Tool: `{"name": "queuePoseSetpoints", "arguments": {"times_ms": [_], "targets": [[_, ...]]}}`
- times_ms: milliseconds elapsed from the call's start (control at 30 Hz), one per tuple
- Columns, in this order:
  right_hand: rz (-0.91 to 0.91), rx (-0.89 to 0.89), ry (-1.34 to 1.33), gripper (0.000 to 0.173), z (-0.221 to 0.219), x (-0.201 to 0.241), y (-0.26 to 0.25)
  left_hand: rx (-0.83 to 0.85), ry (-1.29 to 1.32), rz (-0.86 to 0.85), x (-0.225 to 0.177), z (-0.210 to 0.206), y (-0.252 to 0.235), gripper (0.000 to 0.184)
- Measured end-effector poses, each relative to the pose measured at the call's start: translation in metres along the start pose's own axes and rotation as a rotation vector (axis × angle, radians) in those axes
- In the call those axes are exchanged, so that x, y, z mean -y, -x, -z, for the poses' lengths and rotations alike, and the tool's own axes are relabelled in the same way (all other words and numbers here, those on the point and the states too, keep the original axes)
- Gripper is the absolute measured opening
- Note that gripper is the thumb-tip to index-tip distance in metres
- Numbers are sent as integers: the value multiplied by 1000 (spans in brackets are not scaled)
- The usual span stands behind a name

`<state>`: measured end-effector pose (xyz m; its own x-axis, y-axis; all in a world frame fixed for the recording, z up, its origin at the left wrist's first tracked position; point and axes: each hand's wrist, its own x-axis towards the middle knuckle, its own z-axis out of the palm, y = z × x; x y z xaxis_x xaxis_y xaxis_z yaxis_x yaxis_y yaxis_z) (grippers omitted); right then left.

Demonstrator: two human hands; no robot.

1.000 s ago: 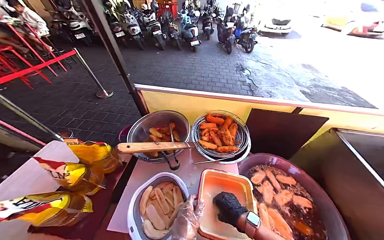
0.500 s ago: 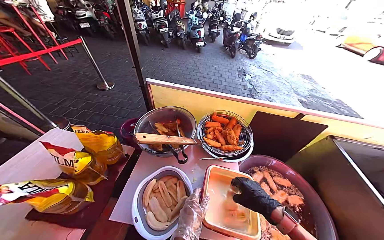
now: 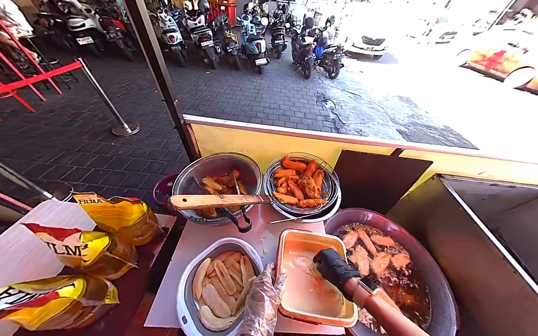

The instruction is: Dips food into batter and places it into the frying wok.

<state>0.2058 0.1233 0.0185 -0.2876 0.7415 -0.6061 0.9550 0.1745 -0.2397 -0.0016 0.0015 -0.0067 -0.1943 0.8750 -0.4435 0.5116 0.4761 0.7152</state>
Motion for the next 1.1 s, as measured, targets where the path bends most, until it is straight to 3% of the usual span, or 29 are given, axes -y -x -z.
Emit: {"name": "queuePoseSetpoints", "arguments": {"times_ms": [100,200,300,400,600,800,933,1100], "targets": [[-36,-15,83,26,8,8,-8,14,-29,-3,-2,2,-2,61],[61,-83,138,27,25,35,-6,0,-6,-1,-3,0,0,57],[89,13,292,37,4,53,-17,-5,-5,-18,1,-1,-1,58],[59,37,352,27,-4,61,-14,-6,-19,-32,3,-1,-3,61],[264,-21,317,35,13,32,-6,-32,-48,-24,-2,-1,0,61],[179,-93,67,55,15,14,6,-12,-26,-35,-1,0,-4,61],[193,-38,124,39,5,15,21,-15,-24,-35,1,0,-5,58],[208,-62,103,32,-8,18,35,-25,-34,-86,4,0,-4,59]]}}
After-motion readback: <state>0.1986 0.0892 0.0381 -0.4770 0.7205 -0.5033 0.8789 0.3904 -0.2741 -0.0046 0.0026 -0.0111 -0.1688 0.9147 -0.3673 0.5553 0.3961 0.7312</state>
